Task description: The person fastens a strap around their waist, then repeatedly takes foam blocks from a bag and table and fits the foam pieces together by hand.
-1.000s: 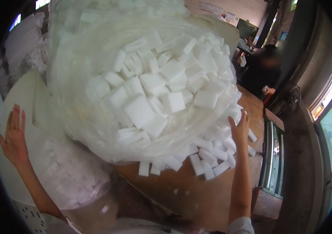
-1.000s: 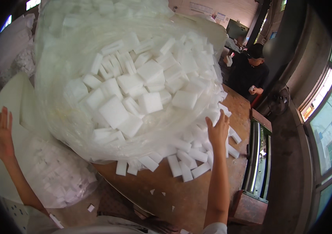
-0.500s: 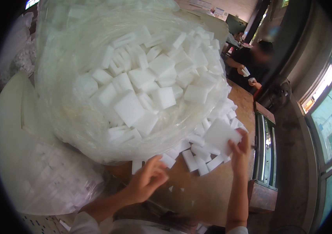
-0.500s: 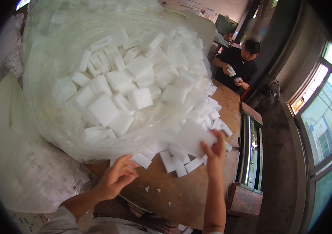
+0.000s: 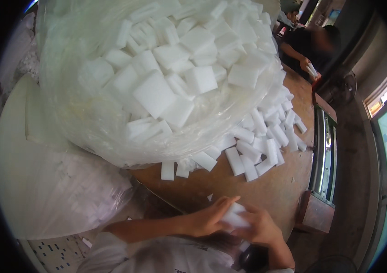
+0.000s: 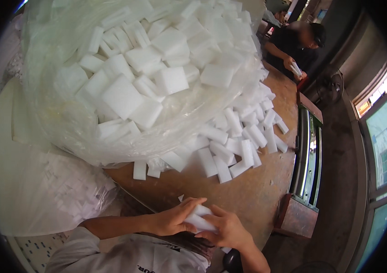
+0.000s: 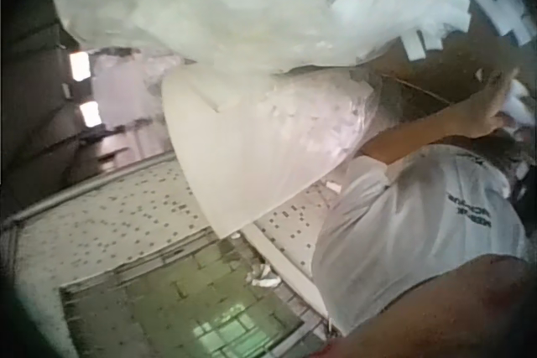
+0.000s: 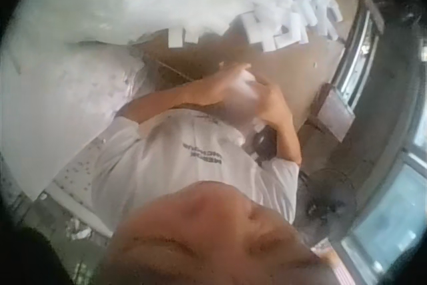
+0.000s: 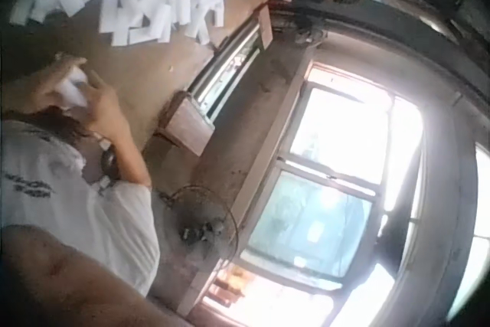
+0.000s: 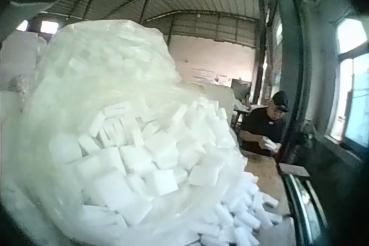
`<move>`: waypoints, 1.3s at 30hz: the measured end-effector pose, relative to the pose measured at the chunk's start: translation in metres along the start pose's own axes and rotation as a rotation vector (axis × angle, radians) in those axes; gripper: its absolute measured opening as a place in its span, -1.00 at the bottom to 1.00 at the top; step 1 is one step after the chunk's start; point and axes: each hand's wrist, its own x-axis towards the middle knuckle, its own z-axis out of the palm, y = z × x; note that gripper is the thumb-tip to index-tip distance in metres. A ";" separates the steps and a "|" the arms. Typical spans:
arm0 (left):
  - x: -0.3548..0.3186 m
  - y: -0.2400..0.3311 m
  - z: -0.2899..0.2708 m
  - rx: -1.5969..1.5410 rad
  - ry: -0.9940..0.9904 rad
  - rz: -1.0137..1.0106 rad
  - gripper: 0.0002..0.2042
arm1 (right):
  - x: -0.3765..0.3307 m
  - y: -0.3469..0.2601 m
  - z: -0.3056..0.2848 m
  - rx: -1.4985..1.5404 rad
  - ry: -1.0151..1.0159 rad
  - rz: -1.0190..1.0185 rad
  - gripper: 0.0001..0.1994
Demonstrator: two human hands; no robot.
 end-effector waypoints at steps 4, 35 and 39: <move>0.006 -0.009 0.008 0.074 -0.029 0.044 -0.19 | -0.017 0.013 0.013 -0.104 0.031 0.000 -0.65; 0.044 -0.045 0.008 1.208 -0.007 0.121 -0.44 | -0.118 0.316 -0.266 -0.911 0.256 -0.013 -0.66; 0.038 -0.045 0.012 1.208 0.050 0.061 -0.41 | -0.119 0.283 -0.253 -0.862 0.167 0.177 -0.67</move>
